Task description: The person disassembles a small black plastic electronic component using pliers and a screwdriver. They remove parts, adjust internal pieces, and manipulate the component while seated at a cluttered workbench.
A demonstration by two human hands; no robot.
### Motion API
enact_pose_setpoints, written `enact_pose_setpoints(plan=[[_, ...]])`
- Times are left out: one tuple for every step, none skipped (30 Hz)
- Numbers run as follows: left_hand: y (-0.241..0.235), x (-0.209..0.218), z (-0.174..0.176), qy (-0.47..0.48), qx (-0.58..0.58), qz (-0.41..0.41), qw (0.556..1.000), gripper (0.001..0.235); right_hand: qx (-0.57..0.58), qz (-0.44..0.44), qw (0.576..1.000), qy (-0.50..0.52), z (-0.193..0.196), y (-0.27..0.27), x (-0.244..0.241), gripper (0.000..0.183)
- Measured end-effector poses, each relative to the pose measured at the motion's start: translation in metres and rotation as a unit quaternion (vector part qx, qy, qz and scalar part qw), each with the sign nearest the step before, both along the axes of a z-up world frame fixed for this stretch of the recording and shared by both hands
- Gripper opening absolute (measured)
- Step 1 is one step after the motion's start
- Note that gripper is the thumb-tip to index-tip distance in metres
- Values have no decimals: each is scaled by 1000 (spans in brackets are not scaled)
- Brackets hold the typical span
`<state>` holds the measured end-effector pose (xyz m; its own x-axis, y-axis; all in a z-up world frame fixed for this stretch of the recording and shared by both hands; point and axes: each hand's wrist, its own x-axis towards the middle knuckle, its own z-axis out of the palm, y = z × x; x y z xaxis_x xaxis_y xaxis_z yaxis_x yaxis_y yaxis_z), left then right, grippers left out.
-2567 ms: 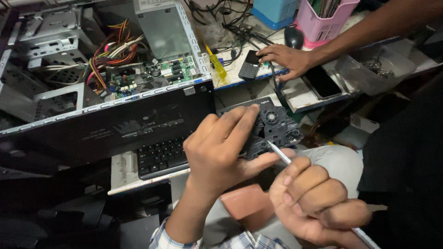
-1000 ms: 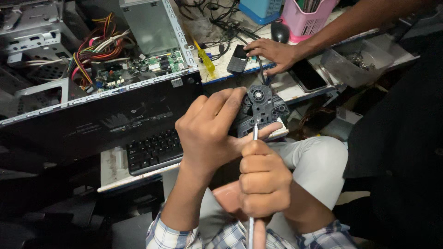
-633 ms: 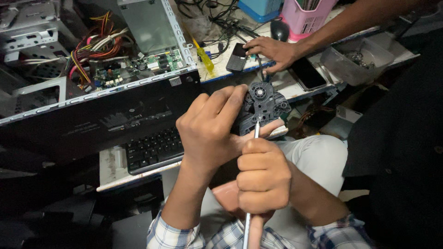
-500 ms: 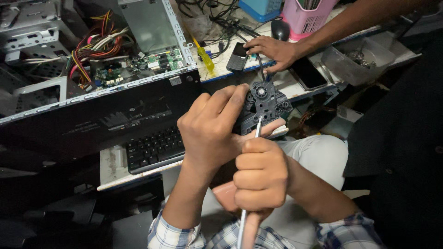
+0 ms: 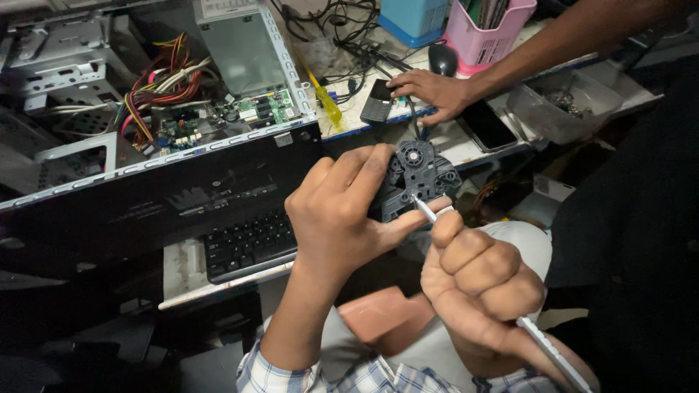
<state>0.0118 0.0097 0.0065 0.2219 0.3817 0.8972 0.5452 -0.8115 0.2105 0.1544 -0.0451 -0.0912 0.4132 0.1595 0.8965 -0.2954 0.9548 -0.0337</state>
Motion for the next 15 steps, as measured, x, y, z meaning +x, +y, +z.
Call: enact_pose_setpoints(plan=[[0,0,0,-3,0,1,1000,67,-7,-5,1000,3,-2,-1,-2,62],[0,0,0,-8,1,2,1000,67,-13,-9,1000,5,-1,-1,-4,61],[0,0,1,-8,0,1,1000,67,-15,-21,999,-33,4,-2,-6,61],[0,-1,1,-8,0,-1,1000,67,-16,-33,997,-71,12,-3,-8,61],[0,-1,1,-9,0,-3,1000,67,-17,-45,993,-109,21,-3,-10,62],[0,0,1,-8,1,-1,1000,67,-9,-51,990,-128,32,-4,-11,59],[0,0,1,-8,3,1,1000,67,-1,-57,987,-148,43,-4,-12,57],[0,0,0,-8,4,2,1000,67,7,-64,984,-167,52,-3,-12,55],[0,0,0,-8,5,1,1000,67,20,-79,970,-230,62,-4,-9,47],[0,0,0,-8,6,1,1000,66,33,-95,951,-292,69,-3,-6,40],[0,-1,-1,-8,8,0,1000,66,45,-110,928,-353,75,-3,-3,35],[-1,-1,-1,-5,14,-1,1000,66,54,-110,916,-383,79,-3,1,31],[-2,-2,-2,-3,20,-2,1000,67,63,-109,902,-413,82,-3,4,27],[-3,-3,-2,0,25,-3,1000,67,70,-107,888,-442,82,-3,6,23],[-2,-4,-3,0,25,-7,1000,68,78,-120,882,-449,82,-3,8,24]])
